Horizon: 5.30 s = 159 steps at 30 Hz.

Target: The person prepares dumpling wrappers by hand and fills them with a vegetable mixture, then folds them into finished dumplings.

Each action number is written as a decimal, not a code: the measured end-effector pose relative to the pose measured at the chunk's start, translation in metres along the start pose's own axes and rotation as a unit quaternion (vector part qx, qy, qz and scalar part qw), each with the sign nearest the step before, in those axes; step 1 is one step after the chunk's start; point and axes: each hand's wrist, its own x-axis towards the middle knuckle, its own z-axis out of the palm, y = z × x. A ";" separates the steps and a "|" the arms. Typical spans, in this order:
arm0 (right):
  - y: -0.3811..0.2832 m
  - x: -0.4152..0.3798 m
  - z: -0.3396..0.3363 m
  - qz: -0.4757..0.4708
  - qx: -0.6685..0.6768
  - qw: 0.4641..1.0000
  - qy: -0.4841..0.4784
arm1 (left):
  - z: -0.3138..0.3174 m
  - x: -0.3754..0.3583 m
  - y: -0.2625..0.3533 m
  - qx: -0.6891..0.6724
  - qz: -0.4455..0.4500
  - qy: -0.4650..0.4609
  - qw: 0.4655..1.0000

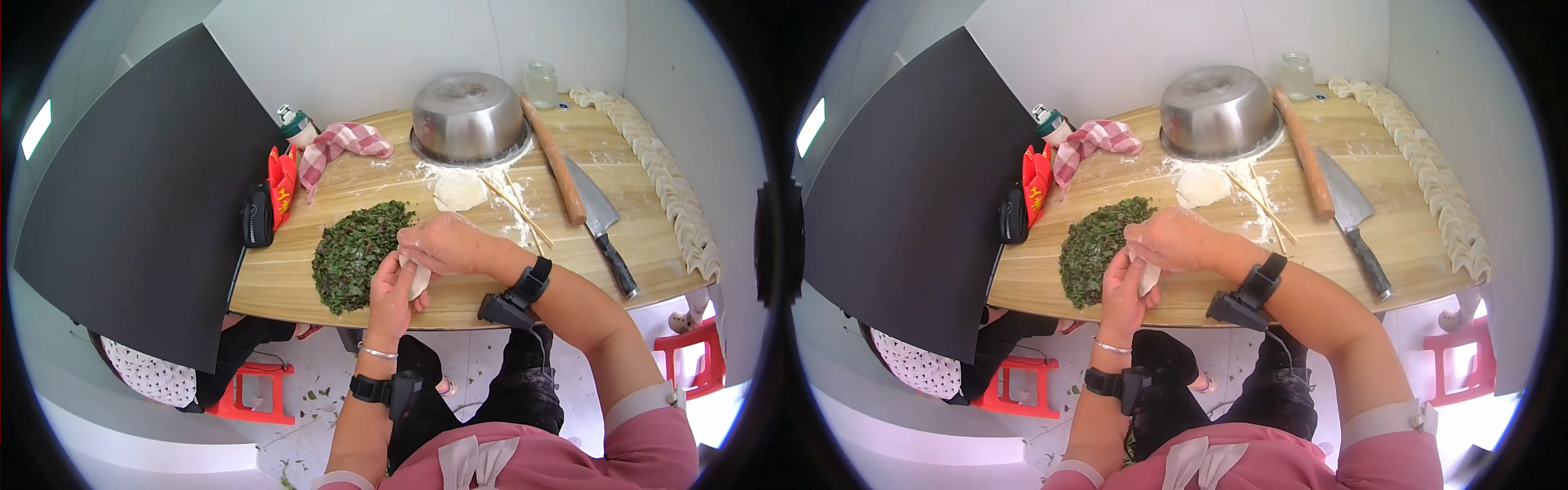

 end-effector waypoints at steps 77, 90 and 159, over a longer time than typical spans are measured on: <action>-0.003 0.003 -0.005 0.140 0.174 0.973 -0.056 | 0.007 0.000 0.009 -0.006 -0.021 0.007 1.000; 0.007 0.003 0.000 0.110 0.160 0.980 -0.040 | 0.002 0.001 0.003 0.006 -0.018 -0.007 1.000; 0.009 0.003 -0.004 -0.011 0.138 0.988 -0.065 | -0.009 0.001 0.002 -0.072 0.016 0.049 0.996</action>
